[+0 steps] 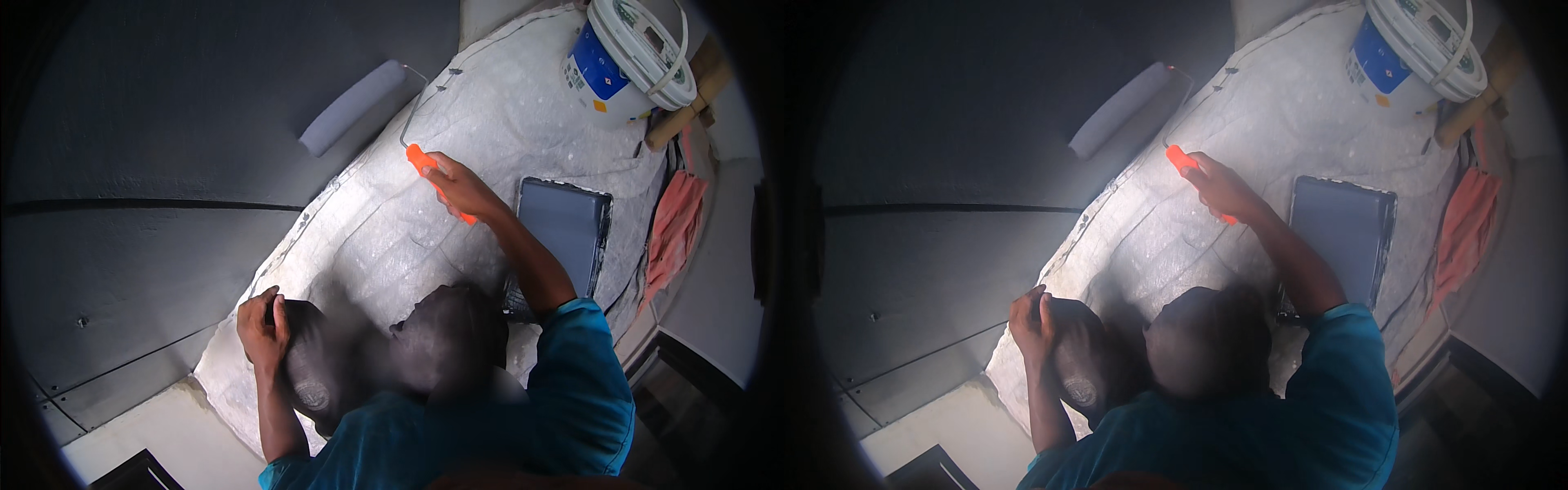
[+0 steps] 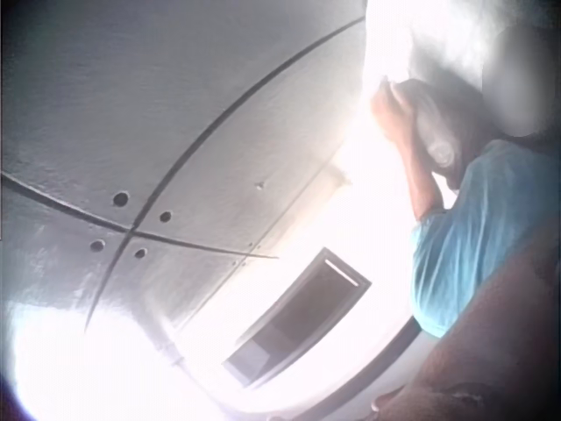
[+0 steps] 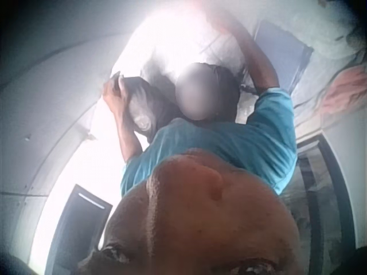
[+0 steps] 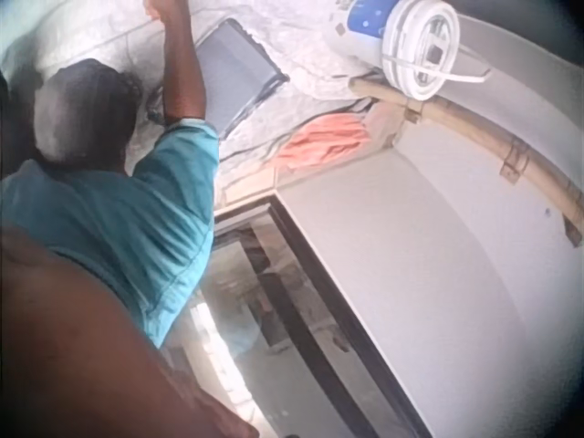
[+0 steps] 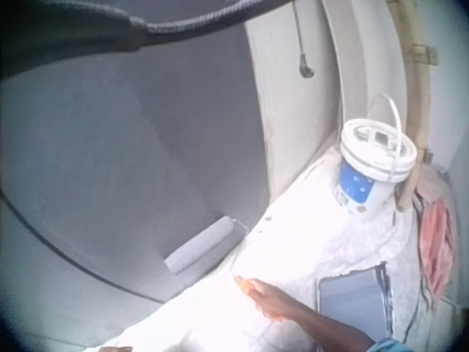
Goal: The person paints a curved ceiling using a paint roller and a paint tray. They repeatedly load the roller with paint and apply it to the ceiling surface while kneeling on a protective sheet.
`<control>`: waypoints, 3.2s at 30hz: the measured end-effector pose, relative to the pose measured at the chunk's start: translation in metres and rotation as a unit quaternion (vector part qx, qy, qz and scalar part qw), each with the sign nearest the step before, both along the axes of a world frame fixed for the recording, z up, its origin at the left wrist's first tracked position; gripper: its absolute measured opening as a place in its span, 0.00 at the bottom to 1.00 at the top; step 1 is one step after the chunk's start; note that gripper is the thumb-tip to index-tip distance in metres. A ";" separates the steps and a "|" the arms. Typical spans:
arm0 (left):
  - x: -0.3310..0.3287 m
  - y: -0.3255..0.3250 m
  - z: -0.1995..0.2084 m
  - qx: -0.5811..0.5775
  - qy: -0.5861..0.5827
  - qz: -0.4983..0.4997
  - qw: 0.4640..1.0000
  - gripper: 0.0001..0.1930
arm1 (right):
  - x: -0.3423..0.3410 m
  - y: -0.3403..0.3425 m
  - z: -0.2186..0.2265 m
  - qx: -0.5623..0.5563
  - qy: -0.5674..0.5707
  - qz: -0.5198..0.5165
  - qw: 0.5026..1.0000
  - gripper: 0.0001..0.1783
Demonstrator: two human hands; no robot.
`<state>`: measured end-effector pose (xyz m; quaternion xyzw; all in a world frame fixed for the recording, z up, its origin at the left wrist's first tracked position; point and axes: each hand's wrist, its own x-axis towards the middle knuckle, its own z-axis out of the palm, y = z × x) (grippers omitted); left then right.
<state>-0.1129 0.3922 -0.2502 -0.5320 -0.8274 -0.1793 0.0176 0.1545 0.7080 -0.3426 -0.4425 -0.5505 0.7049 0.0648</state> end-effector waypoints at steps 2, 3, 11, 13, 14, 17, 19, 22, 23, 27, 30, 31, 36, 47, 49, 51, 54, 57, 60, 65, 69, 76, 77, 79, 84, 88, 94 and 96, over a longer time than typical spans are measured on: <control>0.000 0.007 -0.001 0.019 -0.001 -0.006 1.000 0.06 | 0.005 0.000 0.025 0.039 0.020 -0.007 0.999 0.29; -0.001 0.007 -0.002 0.024 0.006 -0.017 1.000 0.06 | 0.005 0.000 0.036 0.060 0.032 -0.009 0.998 0.29; -0.015 -0.037 -0.014 0.076 -0.007 0.072 0.994 0.03 | -0.025 0.021 0.136 0.134 0.199 -0.021 0.971 0.27; -0.018 -0.031 -0.025 0.124 -0.011 0.043 0.991 0.04 | -0.027 0.034 0.166 0.175 0.238 -0.038 0.955 0.27; -0.014 -0.027 -0.024 0.127 -0.024 0.048 0.990 0.05 | -0.029 0.039 0.177 0.192 0.240 -0.035 0.951 0.27; -0.010 -0.011 -0.019 0.129 -0.029 0.041 0.990 0.07 | -0.047 0.056 0.215 0.241 0.276 -0.038 0.930 0.27; -0.013 -0.007 -0.020 0.119 -0.035 0.040 0.991 0.07 | -0.058 0.065 0.241 0.270 0.302 -0.048 0.913 0.28; -0.012 0.003 -0.030 0.129 -0.066 0.048 0.988 0.06 | -0.067 0.086 0.276 0.322 0.321 -0.064 0.888 0.30; -0.011 0.002 -0.030 0.130 -0.060 0.045 0.989 0.06 | -0.070 0.090 0.288 0.324 0.323 -0.062 0.887 0.30; -0.011 0.006 -0.026 0.125 -0.043 0.039 0.991 0.06 | -0.072 0.101 0.314 0.327 0.324 -0.058 0.886 0.29; -0.012 0.004 -0.026 0.120 -0.044 0.047 0.991 0.06 | -0.060 0.095 0.293 0.309 0.295 -0.049 0.903 0.30; -0.013 0.005 -0.028 0.121 -0.047 0.050 0.990 0.06 | -0.053 0.088 0.279 0.300 0.285 -0.050 0.909 0.30; -0.016 0.007 -0.028 0.116 -0.052 0.049 0.991 0.07 | -0.051 0.089 0.284 0.321 0.284 -0.051 0.902 0.30; -0.016 0.005 -0.028 0.111 -0.066 0.069 0.989 0.06 | -0.033 0.091 0.253 0.278 0.239 -0.042 0.929 0.31; -0.016 0.004 -0.030 0.102 -0.062 0.076 0.990 0.06 | -0.019 0.086 0.219 0.250 0.213 -0.028 0.944 0.30; -0.017 0.003 -0.032 0.101 -0.068 0.074 0.990 0.07 | -0.001 0.081 0.190 0.221 0.184 -0.015 0.958 0.30; -0.012 0.006 -0.025 0.095 -0.067 0.084 0.990 0.06 | 0.016 0.075 0.148 0.182 0.139 -0.028 0.973 0.30; -0.011 0.003 -0.027 0.097 -0.060 0.084 0.990 0.07 | 0.029 0.070 0.101 0.144 0.097 -0.021 0.985 0.30; -0.010 0.003 -0.034 0.106 -0.088 0.091 0.986 0.07 | 0.038 0.066 0.063 0.112 0.060 -0.014 0.992 0.31; 0.000 -0.001 -0.015 0.088 -0.062 0.102 0.989 0.07 | 0.045 0.068 -0.023 0.052 0.025 -0.016 0.998 0.31; 0.004 -0.006 -0.009 0.081 -0.057 0.110 0.989 0.08 | 0.043 0.070 -0.085 0.034 0.000 -0.022 0.999 0.29; 0.003 -0.004 -0.013 0.093 -0.069 0.125 0.985 0.09 | 0.034 0.078 -0.163 0.012 -0.015 -0.017 1.000 0.24; 0.002 -0.001 -0.014 0.088 -0.073 0.128 0.985 0.09 | 0.035 0.076 -0.159 0.007 -0.030 -0.014 0.999 0.23; 0.003 0.008 -0.017 0.054 -0.031 0.077 0.995 0.09 | 0.044 0.070 -0.144 -0.011 -0.028 -0.013 0.999 0.22; 0.047 0.062 -0.036 -0.124 -0.084 -0.027 0.988 0.16 | 0.100 0.027 -0.056 -0.076 0.192 -0.001 0.979 0.27; 0.101 0.113 -0.167 -0.218 -0.322 -0.094 0.917 0.38 | 0.106 0.012 -0.012 0.324 -0.093 -0.066 0.939 0.25; 0.212 0.216 -0.249 -0.510 -0.237 -0.019 0.827 0.80 | 0.071 0.022 -0.096 0.211 -0.146 -0.120 0.959 0.27; 0.219 0.227 -0.258 -0.544 -0.237 -0.008 0.805 0.87 | 0.068 0.046 -0.117 0.204 -0.180 -0.101 0.957 0.29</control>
